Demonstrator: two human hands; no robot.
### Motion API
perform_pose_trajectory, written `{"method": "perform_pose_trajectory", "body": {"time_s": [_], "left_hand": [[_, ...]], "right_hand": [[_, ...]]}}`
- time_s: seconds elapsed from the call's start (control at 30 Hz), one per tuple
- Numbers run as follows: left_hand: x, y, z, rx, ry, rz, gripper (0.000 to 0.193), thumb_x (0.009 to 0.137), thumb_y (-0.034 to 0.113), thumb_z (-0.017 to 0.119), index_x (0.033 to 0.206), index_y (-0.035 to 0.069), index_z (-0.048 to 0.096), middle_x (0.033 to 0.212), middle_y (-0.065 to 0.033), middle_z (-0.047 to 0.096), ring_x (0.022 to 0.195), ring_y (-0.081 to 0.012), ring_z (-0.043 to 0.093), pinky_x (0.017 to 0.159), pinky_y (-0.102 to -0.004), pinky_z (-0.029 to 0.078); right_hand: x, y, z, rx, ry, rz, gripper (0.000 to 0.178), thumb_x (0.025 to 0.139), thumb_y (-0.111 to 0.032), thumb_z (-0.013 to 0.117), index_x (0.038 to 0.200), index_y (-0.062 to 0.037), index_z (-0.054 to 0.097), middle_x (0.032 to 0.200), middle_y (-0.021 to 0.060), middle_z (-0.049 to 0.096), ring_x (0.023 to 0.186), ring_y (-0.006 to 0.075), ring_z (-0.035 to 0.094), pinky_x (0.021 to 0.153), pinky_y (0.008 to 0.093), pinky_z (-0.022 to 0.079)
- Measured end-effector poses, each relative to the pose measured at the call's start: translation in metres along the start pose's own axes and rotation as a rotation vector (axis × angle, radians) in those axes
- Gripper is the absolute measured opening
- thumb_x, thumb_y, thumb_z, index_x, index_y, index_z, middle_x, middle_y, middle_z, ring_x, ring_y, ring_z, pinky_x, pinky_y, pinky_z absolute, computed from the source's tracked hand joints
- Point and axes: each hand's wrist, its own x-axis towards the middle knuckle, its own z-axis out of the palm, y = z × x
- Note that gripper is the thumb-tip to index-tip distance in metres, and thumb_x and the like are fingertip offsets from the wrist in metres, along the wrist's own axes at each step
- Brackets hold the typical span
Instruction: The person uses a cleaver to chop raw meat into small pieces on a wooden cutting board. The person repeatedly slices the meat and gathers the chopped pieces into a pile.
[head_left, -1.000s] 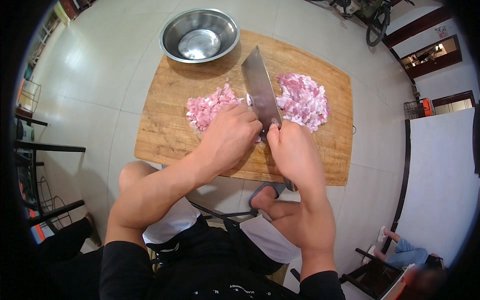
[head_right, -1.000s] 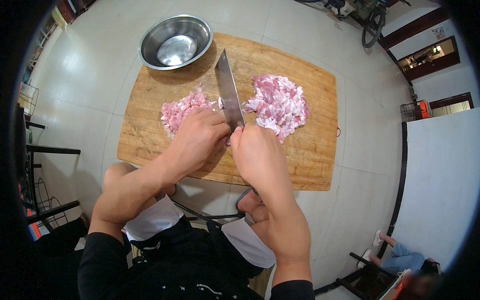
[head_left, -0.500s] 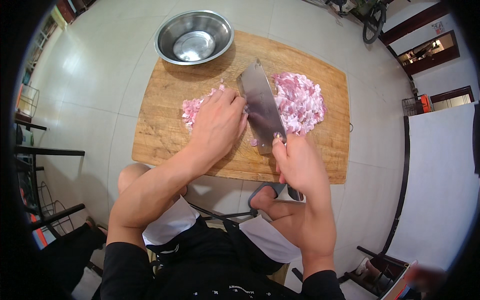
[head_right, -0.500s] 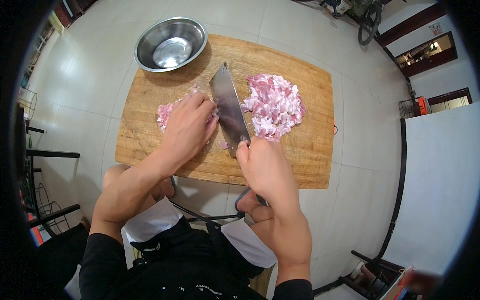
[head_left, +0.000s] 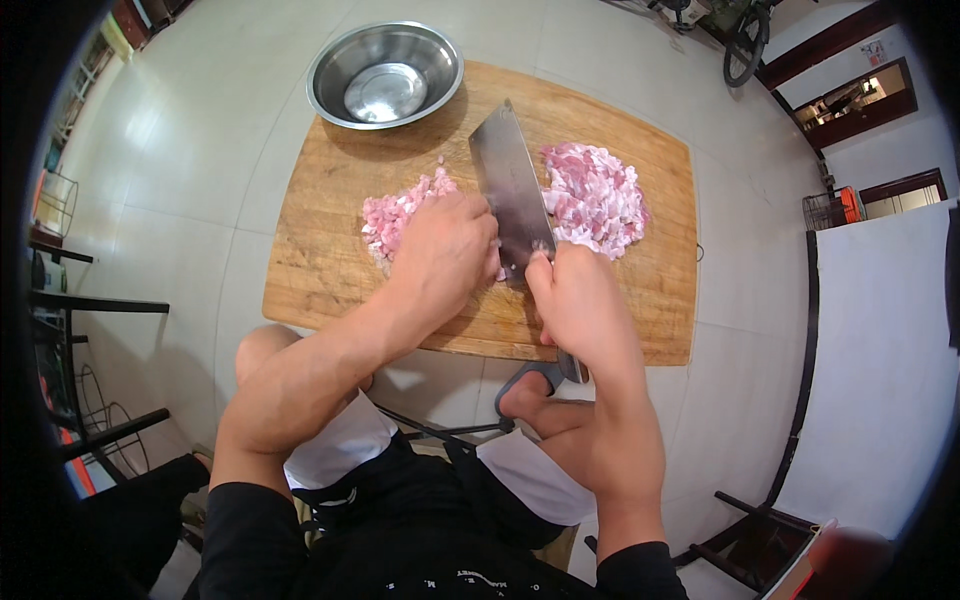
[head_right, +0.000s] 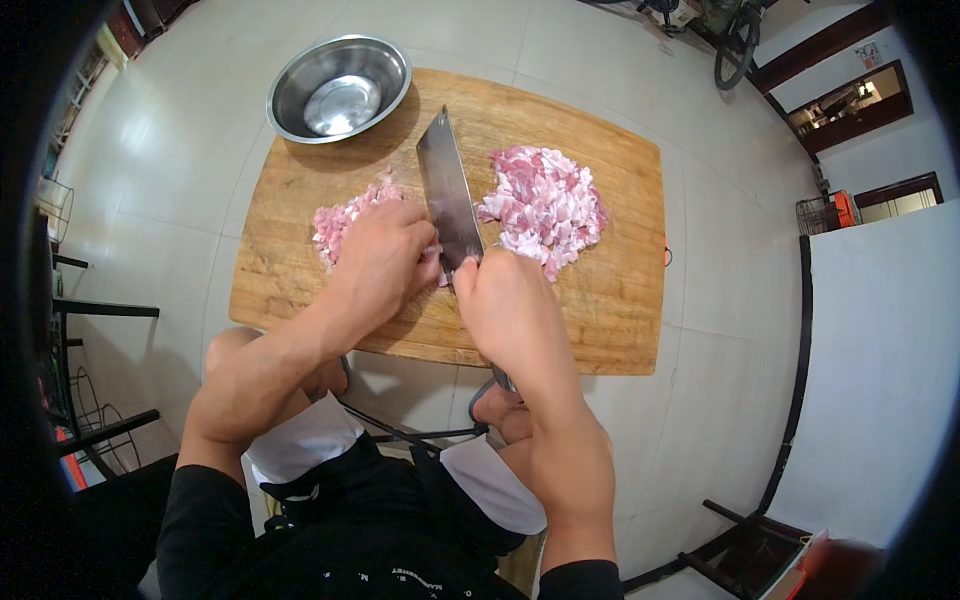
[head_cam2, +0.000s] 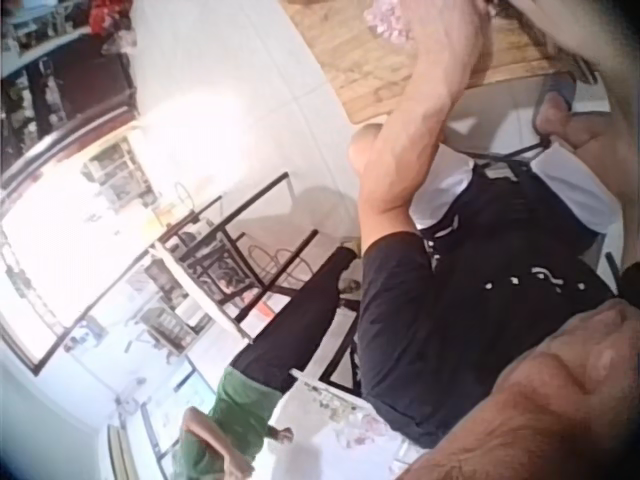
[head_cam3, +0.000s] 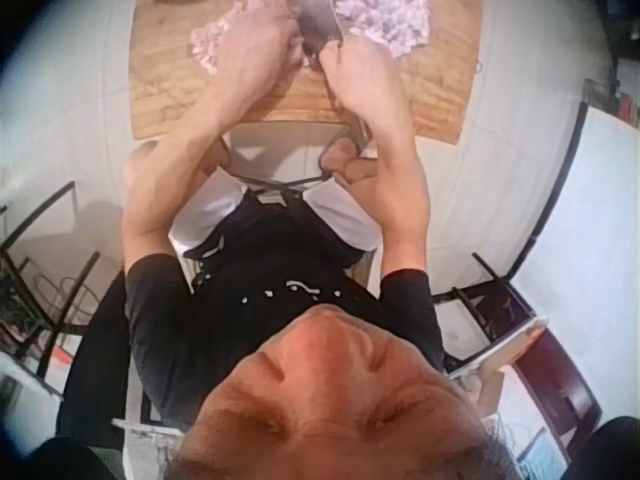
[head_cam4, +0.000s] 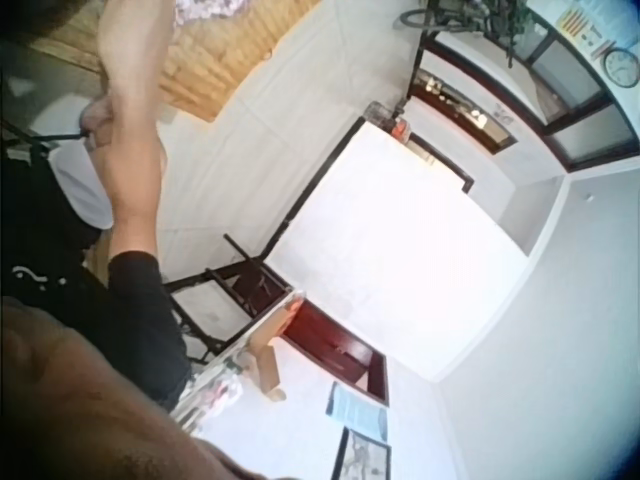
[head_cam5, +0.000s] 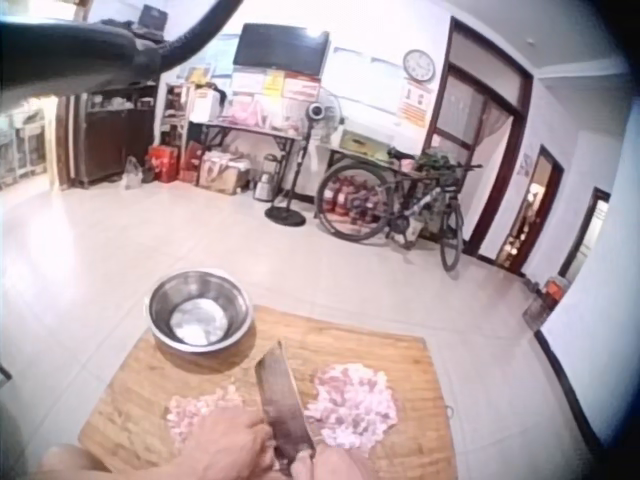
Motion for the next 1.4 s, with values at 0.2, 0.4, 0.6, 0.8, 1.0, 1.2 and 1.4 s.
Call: {"method": "perform_pose_trajectory", "body": {"time_s": [0.2,0.4,0.6,0.8,1.0,1.2,1.4], "left_hand": [[-0.013,0.006,-0.003,-0.038,0.037,0.034,0.013,0.092,0.013,0.082,0.1,0.004,0.078,0.108,-0.0097,0.072,0.105,-0.0343,0.069,0.096,-0.0471,0.055],[-0.019,0.001,-0.014,-0.034,0.068,0.031,0.021,0.094,0.014,0.084,0.113,0.004,0.082,0.115,-0.0087,0.077,0.11,-0.0328,0.073,0.1,-0.0452,0.058],[-0.016,0.001,-0.011,-0.033,0.032,0.065,0.014,0.095,0.015,0.083,0.105,0.005,0.08,0.109,-0.0087,0.076,0.104,-0.0327,0.072,0.095,-0.046,0.058],[-0.013,0.003,-0.011,-0.025,0.047,0.065,0.011,0.093,0.014,0.082,0.095,0.005,0.076,0.097,-0.0098,0.071,0.098,-0.0331,0.069,0.09,-0.0471,0.056],[-0.014,0.003,-0.005,-0.048,0.02,0.074,0.01,0.091,0.012,0.081,0.094,0.005,0.074,0.097,-0.01,0.07,0.099,-0.034,0.069,0.091,-0.0476,0.055],[-0.015,-0.001,-0.005,-0.009,-0.017,0.088,0.008,0.09,0.012,0.079,0.093,0.006,0.073,0.094,-0.0099,0.067,0.099,-0.0343,0.067,0.092,-0.0474,0.054],[-0.015,0.002,-0.009,-0.094,-0.075,0.152,0.011,0.088,0.012,0.082,0.094,0.007,0.075,0.097,-0.0081,0.069,0.1,-0.0327,0.068,0.094,-0.0469,0.053]], "right_hand": [[0.013,0.0,-0.006,0.296,-0.02,0.105,0.039,0.112,-0.023,0.061,0.093,0.0099,0.07,0.07,0.0233,0.072,0.051,0.0309,0.073,0.055,0.0455,0.059],[-0.007,0.009,-0.009,0.452,0.048,0.078,0.039,0.114,-0.026,0.062,0.092,0.0064,0.067,0.065,0.0128,0.069,0.048,0.0209,0.069,0.049,0.0395,0.054],[-0.045,0.01,-0.012,0.24,0.068,0.004,0.039,0.112,-0.027,0.063,0.09,0.0046,0.067,0.068,0.0253,0.068,0.059,0.0427,0.07,0.059,0.0528,0.054],[-0.063,0.008,-0.008,0.104,0.04,-0.088,0.041,0.112,-0.026,0.059,0.088,0.0052,0.066,0.07,0.0333,0.067,0.071,0.0557,0.068,0.068,0.0612,0.054],[-0.069,-0.009,-0.01,0.04,-0.009,-0.02,0.041,0.113,-0.025,0.057,0.087,0.0061,0.067,0.072,0.0347,0.068,0.071,0.0538,0.071,0.067,0.0593,0.056],[-0.034,-0.007,0.002,-0.066,-0.023,-0.044,0.042,0.113,-0.024,0.057,0.091,0.0081,0.072,0.078,0.0338,0.073,0.078,0.0535,0.075,0.074,0.0611,0.06],[-0.006,-0.007,0.012,-0.081,0.09,-0.056,0.042,0.112,-0.026,0.059,0.096,0.0104,0.074,0.082,0.0347,0.074,0.077,0.0535,0.075,0.075,0.0613,0.062]]}}
